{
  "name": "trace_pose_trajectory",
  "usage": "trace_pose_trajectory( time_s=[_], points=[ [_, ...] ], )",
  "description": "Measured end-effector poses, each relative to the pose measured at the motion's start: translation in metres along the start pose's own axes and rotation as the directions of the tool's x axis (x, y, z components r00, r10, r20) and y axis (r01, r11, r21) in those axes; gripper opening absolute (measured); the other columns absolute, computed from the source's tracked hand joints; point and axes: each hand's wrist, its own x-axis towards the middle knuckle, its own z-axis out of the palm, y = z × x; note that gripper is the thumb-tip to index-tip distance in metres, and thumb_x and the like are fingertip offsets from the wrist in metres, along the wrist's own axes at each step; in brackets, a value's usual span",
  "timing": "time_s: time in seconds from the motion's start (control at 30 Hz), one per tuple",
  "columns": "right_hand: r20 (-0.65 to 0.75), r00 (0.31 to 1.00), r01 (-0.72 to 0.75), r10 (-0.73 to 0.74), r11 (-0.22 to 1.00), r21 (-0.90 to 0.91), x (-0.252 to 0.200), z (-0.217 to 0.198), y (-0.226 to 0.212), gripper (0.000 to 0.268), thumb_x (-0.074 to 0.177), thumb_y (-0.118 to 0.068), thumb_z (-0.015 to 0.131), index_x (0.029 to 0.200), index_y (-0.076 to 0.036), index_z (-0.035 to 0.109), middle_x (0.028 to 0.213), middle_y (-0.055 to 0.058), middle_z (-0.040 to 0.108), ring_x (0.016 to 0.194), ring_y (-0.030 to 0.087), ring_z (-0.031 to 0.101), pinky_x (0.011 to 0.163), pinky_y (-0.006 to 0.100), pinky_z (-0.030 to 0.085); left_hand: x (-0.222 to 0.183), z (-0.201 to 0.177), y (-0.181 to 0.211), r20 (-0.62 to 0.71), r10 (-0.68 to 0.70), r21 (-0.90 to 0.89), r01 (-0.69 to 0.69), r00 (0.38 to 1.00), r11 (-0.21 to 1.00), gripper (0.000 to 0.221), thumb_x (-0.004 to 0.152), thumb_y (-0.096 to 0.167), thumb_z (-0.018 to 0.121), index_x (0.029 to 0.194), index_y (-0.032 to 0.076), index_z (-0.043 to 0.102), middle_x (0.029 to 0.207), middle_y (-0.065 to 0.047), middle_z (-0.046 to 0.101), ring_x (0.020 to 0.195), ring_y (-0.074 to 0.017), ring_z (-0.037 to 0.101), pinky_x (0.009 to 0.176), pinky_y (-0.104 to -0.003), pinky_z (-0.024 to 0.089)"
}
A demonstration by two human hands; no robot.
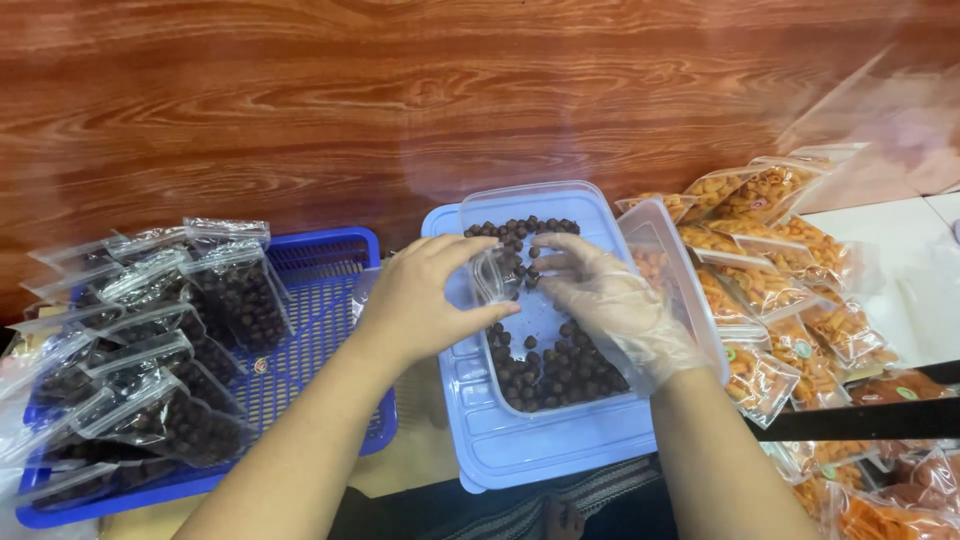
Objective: Manually packing chocolate balls from a large container into individual small plastic bags.
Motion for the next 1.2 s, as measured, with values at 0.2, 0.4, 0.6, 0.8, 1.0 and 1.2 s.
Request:
trace_pose_trajectory(
  time_s=[0.2, 0.4, 0.6, 0.8, 1.0, 1.2],
  points=[
    [0.147, 0.977, 0.046, 0.157, 0.515, -0.856, 0.040, 0.033, 0.036, 0.071, 0.084, -0.041, 0.075, 0.150, -0.045, 0.047, 0.164, 0.002, 0.037, 0.145, 0.030, 0.043, 0.116, 0.047, 0.044, 0.005, -0.001, -0.002, 0.097, -0.050, -0.057, 0.056, 0.994, 0.997, 0.077, 0.068, 0.052, 0.082, 0.136, 0.022, 0.062, 0.131, -0.006, 0.066, 0.121, -0.0352, 0.062, 0.104, -0.050, 0.046],
    [0.137, 0.975, 0.000, 0.175, 0.617, -0.787, 0.016, 0.054, 0.035, 0.045, 0.089, -0.027, 0.067, 0.134, -0.025, 0.065, 0.137, 0.005, 0.065, 0.131, 0.026, 0.059, 0.108, 0.039, 0.053, 0.006, -0.011, 0.007, 0.316, -0.192, -0.014, 0.207, 0.929, 0.978, 0.078, 0.070, 0.053, 0.076, 0.139, 0.018, 0.059, 0.133, -0.010, 0.065, 0.122, -0.0345, 0.062, 0.105, -0.049, 0.046],
    [0.139, 0.953, -0.087, 0.269, 0.684, -0.724, -0.018, 0.016, -0.037, 0.038, 0.090, -0.014, 0.069, 0.124, -0.029, 0.075, 0.127, 0.001, 0.073, 0.125, 0.022, 0.066, 0.103, 0.038, 0.057, 0.004, -0.012, 0.003, 0.313, -0.170, -0.057, 0.197, 0.934, 0.979, 0.083, 0.067, 0.054, 0.078, 0.139, 0.018, 0.058, 0.132, -0.009, 0.065, 0.113, -0.0321, 0.066, 0.098, -0.048, 0.051],
    [0.070, 0.913, -0.169, 0.402, 0.530, -0.831, -0.028, 0.001, -0.043, 0.025, 0.091, -0.033, 0.071, 0.114, -0.036, 0.080, 0.112, -0.006, 0.079, 0.115, 0.015, 0.071, 0.098, 0.036, 0.058, 0.005, -0.019, 0.012, 0.338, -0.216, -0.068, 0.253, 0.916, 0.965, 0.083, 0.068, 0.049, 0.077, 0.140, 0.014, 0.057, 0.137, -0.011, 0.062, 0.116, -0.0335, 0.064, 0.095, -0.046, 0.054],
    [0.161, 0.909, -0.131, 0.384, 0.630, -0.765, -0.023, 0.014, -0.025, 0.023, 0.090, -0.032, 0.074, 0.112, -0.030, 0.082, 0.105, 0.000, 0.081, 0.105, 0.022, 0.076, 0.091, 0.037, 0.062, 0.006, -0.011, 0.008, 0.343, -0.240, -0.069, 0.279, 0.908, 0.958, 0.084, 0.068, 0.049, 0.077, 0.141, 0.012, 0.057, 0.138, -0.011, 0.061, 0.117, -0.0327, 0.064, 0.095, -0.045, 0.055],
    [0.191, 0.881, -0.113, 0.432, 0.586, -0.802, -0.015, 0.008, -0.041, 0.030, 0.092, -0.033, 0.070, 0.119, -0.026, 0.079, 0.111, 0.001, 0.080, 0.112, 0.017, 0.073, 0.097, 0.034, 0.058, 0.002, -0.013, 0.008, 0.330, -0.224, -0.086, 0.266, 0.917, 0.960, 0.084, 0.069, 0.048, 0.078, 0.142, 0.013, 0.056, 0.137, -0.010, 0.062, 0.113, -0.0294, 0.064, 0.092, -0.042, 0.056]
  ],
)
